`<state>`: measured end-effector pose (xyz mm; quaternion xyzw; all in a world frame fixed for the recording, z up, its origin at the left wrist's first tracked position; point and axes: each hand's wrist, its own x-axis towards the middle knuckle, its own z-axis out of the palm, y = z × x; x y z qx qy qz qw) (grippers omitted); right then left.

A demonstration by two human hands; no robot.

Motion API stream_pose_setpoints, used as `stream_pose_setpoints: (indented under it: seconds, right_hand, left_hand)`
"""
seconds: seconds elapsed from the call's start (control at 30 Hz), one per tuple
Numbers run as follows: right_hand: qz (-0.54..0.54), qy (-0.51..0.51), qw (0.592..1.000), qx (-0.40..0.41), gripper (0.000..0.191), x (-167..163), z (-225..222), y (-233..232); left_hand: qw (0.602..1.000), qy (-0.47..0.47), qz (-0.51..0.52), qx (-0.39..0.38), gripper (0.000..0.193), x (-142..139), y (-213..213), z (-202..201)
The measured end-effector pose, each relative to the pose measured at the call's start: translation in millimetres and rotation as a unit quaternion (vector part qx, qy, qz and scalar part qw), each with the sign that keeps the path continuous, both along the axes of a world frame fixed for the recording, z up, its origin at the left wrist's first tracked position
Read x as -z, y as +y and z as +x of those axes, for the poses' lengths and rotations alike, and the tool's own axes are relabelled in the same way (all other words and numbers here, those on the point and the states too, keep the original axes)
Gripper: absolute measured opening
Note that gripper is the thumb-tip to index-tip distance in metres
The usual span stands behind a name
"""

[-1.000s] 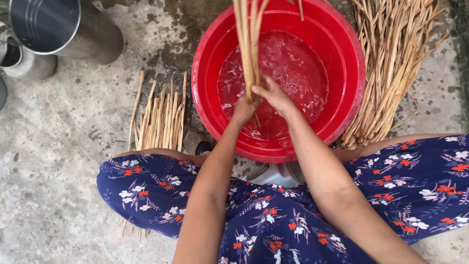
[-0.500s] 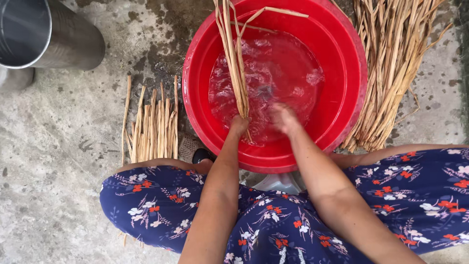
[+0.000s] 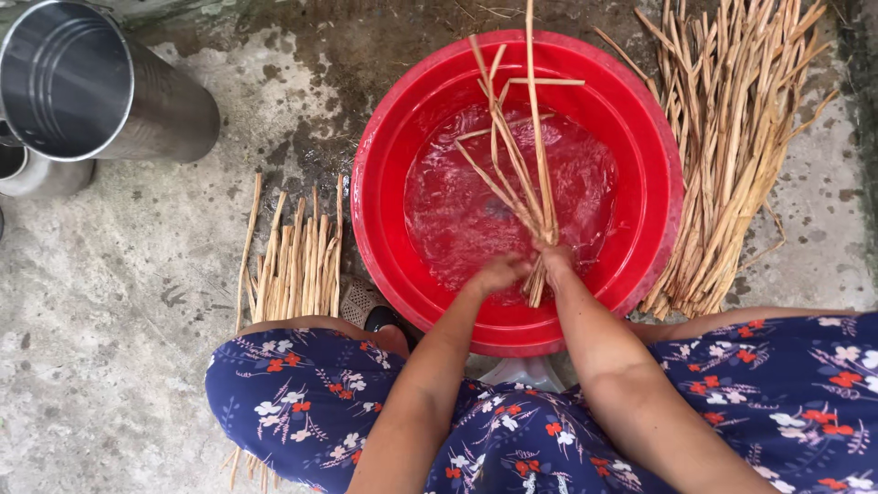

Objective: The person sits on the floor and repeatedly washes bundles of thin wooden sticks in a red basin filled with water. They scrub the sticks by hand, rinse them, and place them back into the basin or onto a pile on the floor.

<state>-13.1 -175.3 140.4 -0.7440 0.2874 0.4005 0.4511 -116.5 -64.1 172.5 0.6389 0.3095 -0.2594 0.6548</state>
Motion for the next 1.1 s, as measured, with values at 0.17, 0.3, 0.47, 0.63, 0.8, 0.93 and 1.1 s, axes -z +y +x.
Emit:
stream_pose_setpoints:
  seconds: [0.17, 0.3, 0.47, 0.63, 0.8, 0.93, 1.1]
  right_hand:
    - [0.068, -0.059, 0.994, -0.065, 0.029, -29.9, -29.5, 49.8]
    - [0.087, -0.037, 0.981, -0.171, 0.036, -85.7, -73.3, 111.0]
    - [0.095, -0.354, 0.869, -0.333, 0.051, -121.0, -73.2, 122.4]
    - [0.000, -0.355, 0.885, -0.303, 0.045, -130.0, -24.8, 100.0]
    - [0.111, -0.178, 0.947, -0.243, 0.046, -154.0, -57.7, 125.1]
    - [0.117, -0.252, 0.884, -0.377, 0.052, -160.1, -75.7, 139.4]
    - [-0.029, -0.331, 0.870, -0.365, 0.056, -131.4, -14.4, 115.5]
  left_hand:
    - [0.978, 0.081, -0.077, -0.176, 0.071, -13.5, 37.0, -2.1]
    - [0.882, -0.049, -0.289, -0.370, 0.070, -33.8, 55.5, -7.4]
    - [0.798, -0.163, -0.359, -0.455, 0.069, -36.0, 58.5, 14.7]
    - [0.818, -0.142, -0.341, -0.441, 0.069, -40.2, 33.3, 38.7]
    - [0.851, -0.115, -0.280, -0.429, 0.073, -67.4, 57.2, 13.4]
    - [0.821, -0.187, -0.304, -0.445, 0.069, -82.3, 73.4, 7.2]
    - [0.836, -0.193, -0.328, -0.396, 0.074, -78.1, 49.7, 26.5]
